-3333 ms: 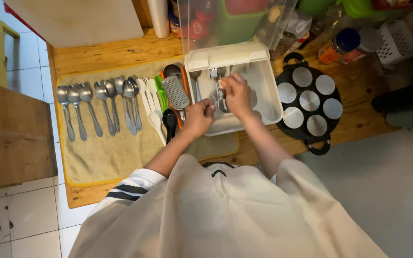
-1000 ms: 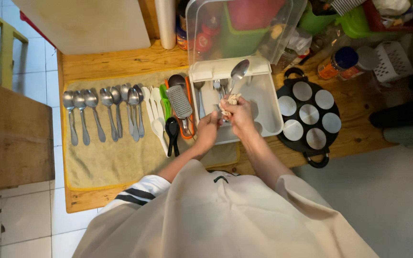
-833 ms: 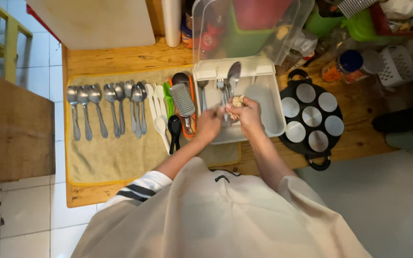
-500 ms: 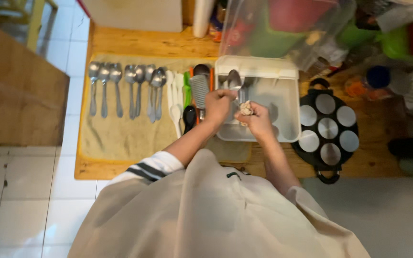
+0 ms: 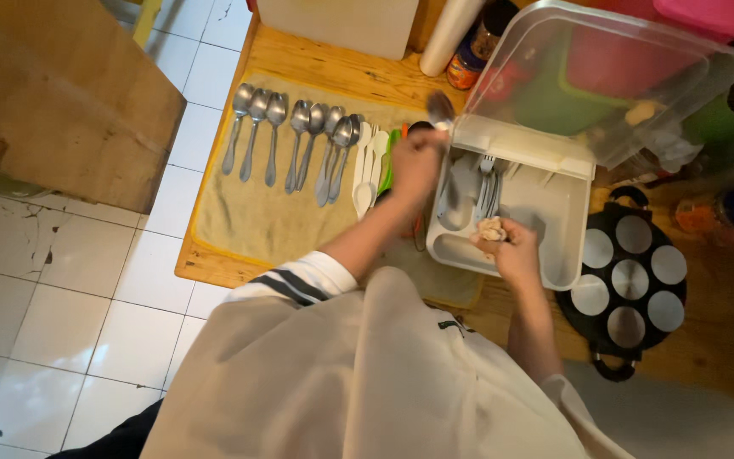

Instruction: The person wipes spoons, forks, and knives with a cloth, then places them into a white cutlery organizer. The person also wipes the inside of the organizer with the cloth.

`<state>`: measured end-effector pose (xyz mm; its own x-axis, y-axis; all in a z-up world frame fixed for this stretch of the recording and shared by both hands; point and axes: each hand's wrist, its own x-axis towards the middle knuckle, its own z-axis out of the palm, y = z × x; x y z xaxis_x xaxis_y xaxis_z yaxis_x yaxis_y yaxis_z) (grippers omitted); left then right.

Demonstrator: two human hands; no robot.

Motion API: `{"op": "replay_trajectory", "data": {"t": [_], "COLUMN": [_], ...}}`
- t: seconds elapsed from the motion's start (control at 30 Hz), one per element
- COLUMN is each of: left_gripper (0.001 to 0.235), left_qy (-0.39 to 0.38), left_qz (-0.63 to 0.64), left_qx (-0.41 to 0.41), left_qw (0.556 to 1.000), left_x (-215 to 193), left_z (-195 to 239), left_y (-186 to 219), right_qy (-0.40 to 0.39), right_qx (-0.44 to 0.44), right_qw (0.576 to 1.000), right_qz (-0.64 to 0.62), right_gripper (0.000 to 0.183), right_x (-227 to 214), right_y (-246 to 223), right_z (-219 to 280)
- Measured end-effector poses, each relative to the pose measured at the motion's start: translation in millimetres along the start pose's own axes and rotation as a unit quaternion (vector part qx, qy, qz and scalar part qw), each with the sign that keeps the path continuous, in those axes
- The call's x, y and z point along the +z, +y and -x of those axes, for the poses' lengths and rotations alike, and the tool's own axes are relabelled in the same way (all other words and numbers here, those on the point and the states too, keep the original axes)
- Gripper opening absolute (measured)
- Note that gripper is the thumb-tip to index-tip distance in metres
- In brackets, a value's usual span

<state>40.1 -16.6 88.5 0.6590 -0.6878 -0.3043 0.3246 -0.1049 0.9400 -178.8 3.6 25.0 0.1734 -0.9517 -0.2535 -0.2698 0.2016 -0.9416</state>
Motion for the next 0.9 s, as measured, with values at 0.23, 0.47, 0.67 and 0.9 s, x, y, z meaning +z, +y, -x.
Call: {"op": "replay_trajectory", "data": {"t": [0.23,0.47,0.67,0.9], "left_gripper": [0.012,0.021,0.027,0.030], "left_qy": [0.020,0.067,0.075,0.075], "left_qz": [-0.143,-0.249,-0.361,-0.420], "left_qx": [0.024,-0.011,0.001,0.004], "left_qw": [0.989,0.966,0.930,0.904], "left_x": [-98.1,-168.3,-205.1,-209.5], "left_z": [-82.1,-127.8,-168.8,-175.9], "left_y": [12.2,-25.7,-67.6,-69.8], "right_qy": [0.132,0.205,0.237,0.260], "right_qx": [0.005,-0.073,-0.106,-0.131], "right_qw": [0.991,0.976,0.966,0.957], "right_qz": [0.019,-0.013,-0.005,0.005], "right_gripper": [0.049,0.039,0.036,0.034], "right_x": [-51.3,-33.3,-28.8,-22.6], "right_y": [79.2,89.9,90.3,89.8], "right_z": [-29.8,-24.4,-22.2,-20.6]}}
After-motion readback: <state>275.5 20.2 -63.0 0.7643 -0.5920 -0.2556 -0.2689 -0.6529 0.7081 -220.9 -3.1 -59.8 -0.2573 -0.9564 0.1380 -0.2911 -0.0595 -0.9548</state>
